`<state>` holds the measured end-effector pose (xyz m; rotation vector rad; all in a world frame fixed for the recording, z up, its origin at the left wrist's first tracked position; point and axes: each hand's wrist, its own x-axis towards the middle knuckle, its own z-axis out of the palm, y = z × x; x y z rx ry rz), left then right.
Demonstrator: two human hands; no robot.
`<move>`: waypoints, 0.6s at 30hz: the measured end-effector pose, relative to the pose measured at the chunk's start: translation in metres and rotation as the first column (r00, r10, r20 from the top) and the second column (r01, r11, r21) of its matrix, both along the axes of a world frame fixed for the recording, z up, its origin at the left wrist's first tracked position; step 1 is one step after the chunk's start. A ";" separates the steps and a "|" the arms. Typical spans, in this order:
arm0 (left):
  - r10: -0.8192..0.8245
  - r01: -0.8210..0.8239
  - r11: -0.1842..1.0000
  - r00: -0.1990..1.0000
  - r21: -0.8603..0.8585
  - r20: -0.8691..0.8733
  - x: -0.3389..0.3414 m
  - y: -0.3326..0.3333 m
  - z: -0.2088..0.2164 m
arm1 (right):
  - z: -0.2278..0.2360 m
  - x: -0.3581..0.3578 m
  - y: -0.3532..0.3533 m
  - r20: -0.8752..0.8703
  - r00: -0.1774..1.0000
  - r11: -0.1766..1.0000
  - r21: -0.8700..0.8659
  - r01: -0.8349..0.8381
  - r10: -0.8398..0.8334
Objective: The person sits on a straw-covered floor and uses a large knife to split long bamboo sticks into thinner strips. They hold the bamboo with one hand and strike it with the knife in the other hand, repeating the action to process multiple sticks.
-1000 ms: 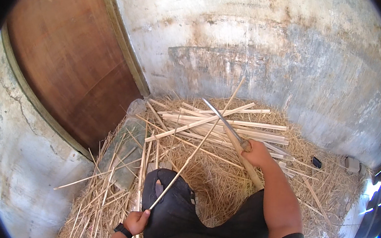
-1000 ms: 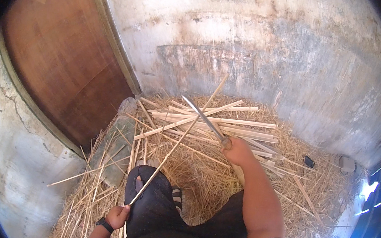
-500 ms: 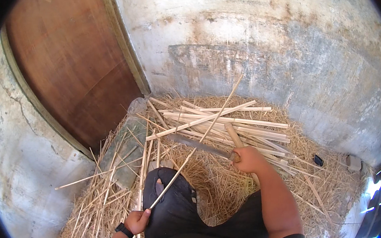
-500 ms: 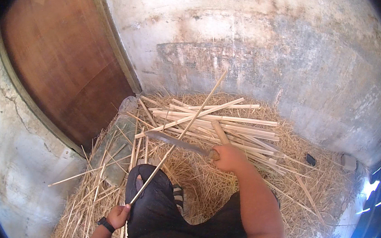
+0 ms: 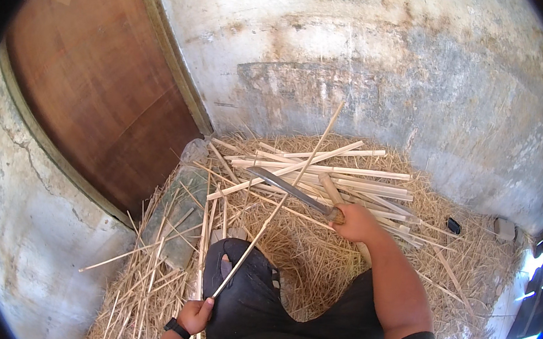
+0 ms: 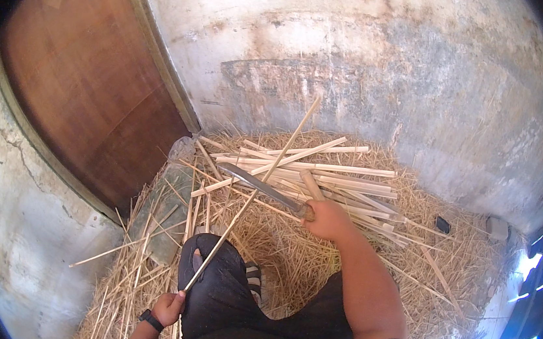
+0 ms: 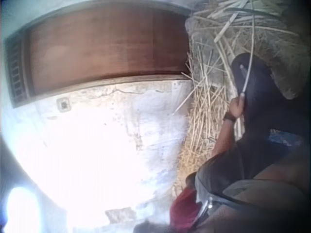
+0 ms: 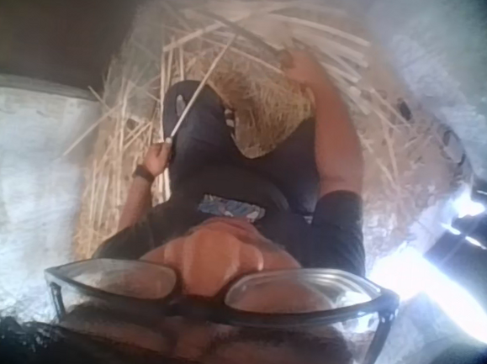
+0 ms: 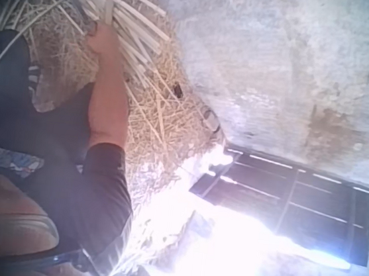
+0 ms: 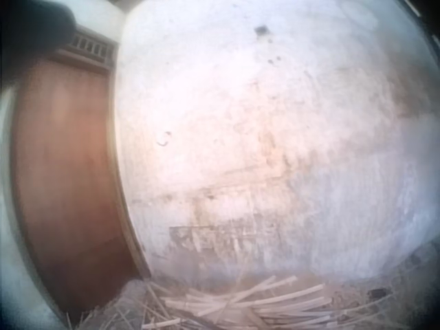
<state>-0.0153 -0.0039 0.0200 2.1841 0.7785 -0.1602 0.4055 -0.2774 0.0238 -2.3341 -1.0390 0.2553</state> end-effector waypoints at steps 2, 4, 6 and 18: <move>-0.007 0.007 1.000 1.000 0.014 -0.004 -0.001 0.001 0.001 | 0.007 -0.001 -0.002 -0.028 0.999 1.000 -0.020 0.018 -0.019; -0.010 0.010 1.000 1.000 0.011 -0.001 0.000 0.000 0.002 | 0.007 0.001 -0.004 -0.022 1.000 1.000 -0.018 0.007 -0.008; -0.003 0.004 1.000 1.000 -0.010 0.007 0.001 -0.001 0.003 | 0.005 0.002 -0.005 -0.027 1.000 1.000 -0.012 0.001 -0.002; -0.019 0.019 0.999 1.000 -0.043 -0.010 0.001 0.002 0.001 | 0.000 0.000 -0.001 -0.048 0.999 1.000 -0.013 0.008 -0.009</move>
